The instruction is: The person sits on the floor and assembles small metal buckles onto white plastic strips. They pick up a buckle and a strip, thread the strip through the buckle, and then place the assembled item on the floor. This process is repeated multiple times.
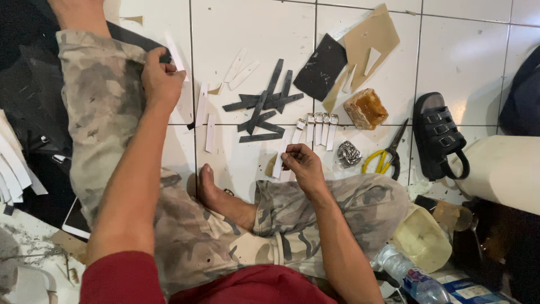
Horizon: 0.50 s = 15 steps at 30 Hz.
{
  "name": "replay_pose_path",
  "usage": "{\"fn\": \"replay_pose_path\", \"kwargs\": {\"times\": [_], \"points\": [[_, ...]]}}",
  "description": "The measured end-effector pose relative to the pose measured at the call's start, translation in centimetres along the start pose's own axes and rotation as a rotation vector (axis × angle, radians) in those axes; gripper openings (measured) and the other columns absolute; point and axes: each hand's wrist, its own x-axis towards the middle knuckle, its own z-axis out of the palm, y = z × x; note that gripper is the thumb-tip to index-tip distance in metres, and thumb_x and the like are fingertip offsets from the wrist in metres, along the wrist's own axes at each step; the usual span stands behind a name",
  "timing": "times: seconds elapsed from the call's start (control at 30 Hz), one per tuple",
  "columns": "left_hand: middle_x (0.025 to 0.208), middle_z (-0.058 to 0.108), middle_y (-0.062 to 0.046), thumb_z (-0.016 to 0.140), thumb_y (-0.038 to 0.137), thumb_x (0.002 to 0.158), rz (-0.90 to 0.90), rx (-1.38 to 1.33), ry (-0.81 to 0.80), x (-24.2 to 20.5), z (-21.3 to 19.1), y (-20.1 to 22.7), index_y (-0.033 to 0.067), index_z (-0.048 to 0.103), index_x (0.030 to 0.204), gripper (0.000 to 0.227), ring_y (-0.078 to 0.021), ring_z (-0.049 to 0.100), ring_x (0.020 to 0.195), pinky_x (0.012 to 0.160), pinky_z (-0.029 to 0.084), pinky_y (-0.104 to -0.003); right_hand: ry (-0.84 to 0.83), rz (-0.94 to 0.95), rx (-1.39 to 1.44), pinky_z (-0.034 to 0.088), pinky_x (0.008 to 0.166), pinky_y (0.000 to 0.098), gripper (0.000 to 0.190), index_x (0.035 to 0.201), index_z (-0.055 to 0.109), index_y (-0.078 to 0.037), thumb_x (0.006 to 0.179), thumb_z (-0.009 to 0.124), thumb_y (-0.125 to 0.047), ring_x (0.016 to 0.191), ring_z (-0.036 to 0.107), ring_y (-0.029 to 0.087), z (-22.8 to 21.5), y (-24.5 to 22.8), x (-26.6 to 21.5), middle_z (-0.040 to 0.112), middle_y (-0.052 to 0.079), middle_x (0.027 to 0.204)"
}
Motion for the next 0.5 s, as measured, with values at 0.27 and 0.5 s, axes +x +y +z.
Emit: {"fn": "replay_pose_path", "kwargs": {"times": [0.27,0.5], "points": [[0.086,0.067,-0.011,0.066,0.004,0.082,0.25,-0.152,-0.294,-7.8,2.1,-2.7,0.0046,0.064,0.105,0.023,-0.0164,0.062,0.064,0.06,0.051,-0.027,-0.026,-0.067,0.102,0.055,0.061,0.0299,0.028,0.096,0.057,0.004,0.078,0.074,-0.009,0.068,0.065,0.021,-0.6,2.4,0.3,0.059,0.013,0.074],[0.078,0.069,-0.006,0.064,0.008,0.079,0.109,-0.143,-0.672,-19.1,4.9,1.5,0.0111,0.07,0.101,0.022,-0.0127,0.065,0.064,0.063,0.054,-0.025,-0.092,-0.091,0.257,0.055,0.059,0.0312,0.021,0.092,0.058,0.002,0.078,0.072,-0.004,0.063,0.065,0.022,0.2,0.0,-2.1,0.059,0.013,0.069]]}}
